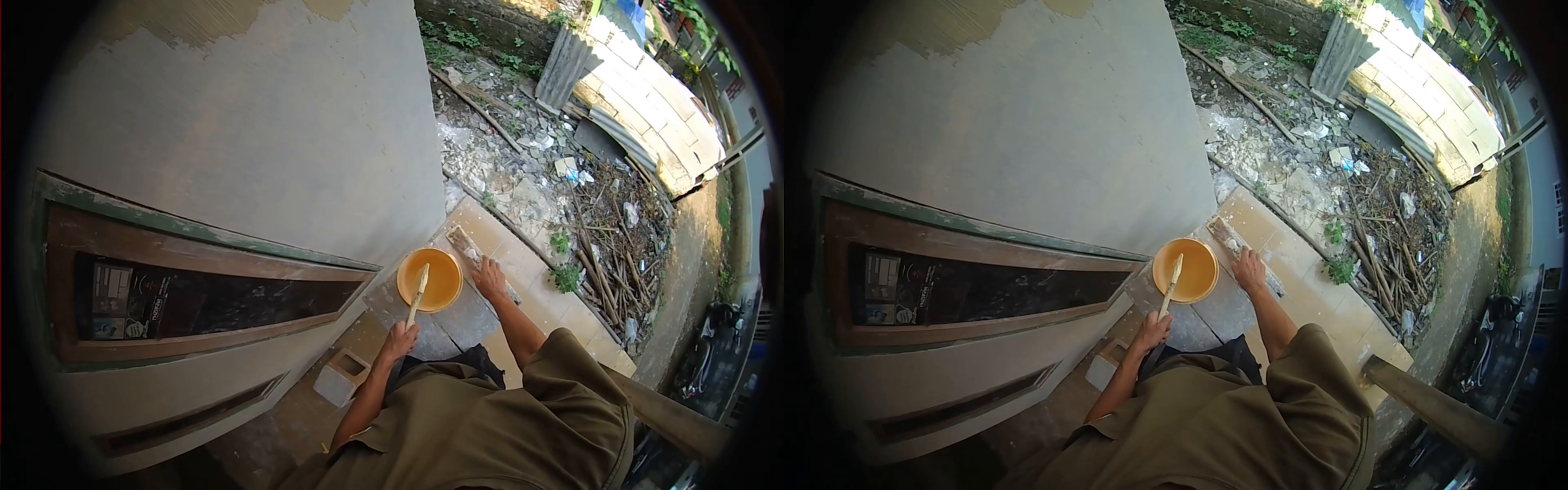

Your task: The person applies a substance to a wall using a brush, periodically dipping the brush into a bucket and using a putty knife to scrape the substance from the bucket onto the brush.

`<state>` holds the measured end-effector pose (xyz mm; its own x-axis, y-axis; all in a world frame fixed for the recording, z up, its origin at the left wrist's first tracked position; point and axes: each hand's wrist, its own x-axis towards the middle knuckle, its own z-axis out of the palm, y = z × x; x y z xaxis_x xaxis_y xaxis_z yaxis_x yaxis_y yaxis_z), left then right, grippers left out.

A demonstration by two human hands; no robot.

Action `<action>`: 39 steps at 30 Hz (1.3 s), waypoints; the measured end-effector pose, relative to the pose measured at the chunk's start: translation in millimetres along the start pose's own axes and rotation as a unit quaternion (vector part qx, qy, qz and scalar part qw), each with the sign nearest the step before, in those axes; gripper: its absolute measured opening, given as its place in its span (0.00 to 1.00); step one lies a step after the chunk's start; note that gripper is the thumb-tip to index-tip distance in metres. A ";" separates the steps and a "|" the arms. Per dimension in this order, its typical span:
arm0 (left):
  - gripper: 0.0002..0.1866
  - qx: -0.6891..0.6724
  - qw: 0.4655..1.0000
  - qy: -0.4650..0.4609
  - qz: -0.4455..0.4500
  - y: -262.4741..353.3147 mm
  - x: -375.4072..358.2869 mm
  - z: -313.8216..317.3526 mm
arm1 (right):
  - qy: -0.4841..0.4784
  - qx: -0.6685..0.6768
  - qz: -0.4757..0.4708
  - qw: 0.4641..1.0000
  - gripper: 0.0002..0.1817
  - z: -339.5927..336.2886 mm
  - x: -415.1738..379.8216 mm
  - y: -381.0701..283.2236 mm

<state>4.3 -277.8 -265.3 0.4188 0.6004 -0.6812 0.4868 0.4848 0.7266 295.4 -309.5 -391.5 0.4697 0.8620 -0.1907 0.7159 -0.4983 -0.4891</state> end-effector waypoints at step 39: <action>0.26 0.343 0.921 0.039 0.180 92.5 -23.6 -94.3 | -0.171 0.037 -0.053 0.983 0.15 -81.0 -62.5 -123.4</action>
<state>-32.9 -187.2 -173.6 0.6053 0.7001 -0.3788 0.7077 -0.2556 0.6587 219.6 -309.4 -250.3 0.1845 0.8956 -0.4047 0.7053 -0.4074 -0.5801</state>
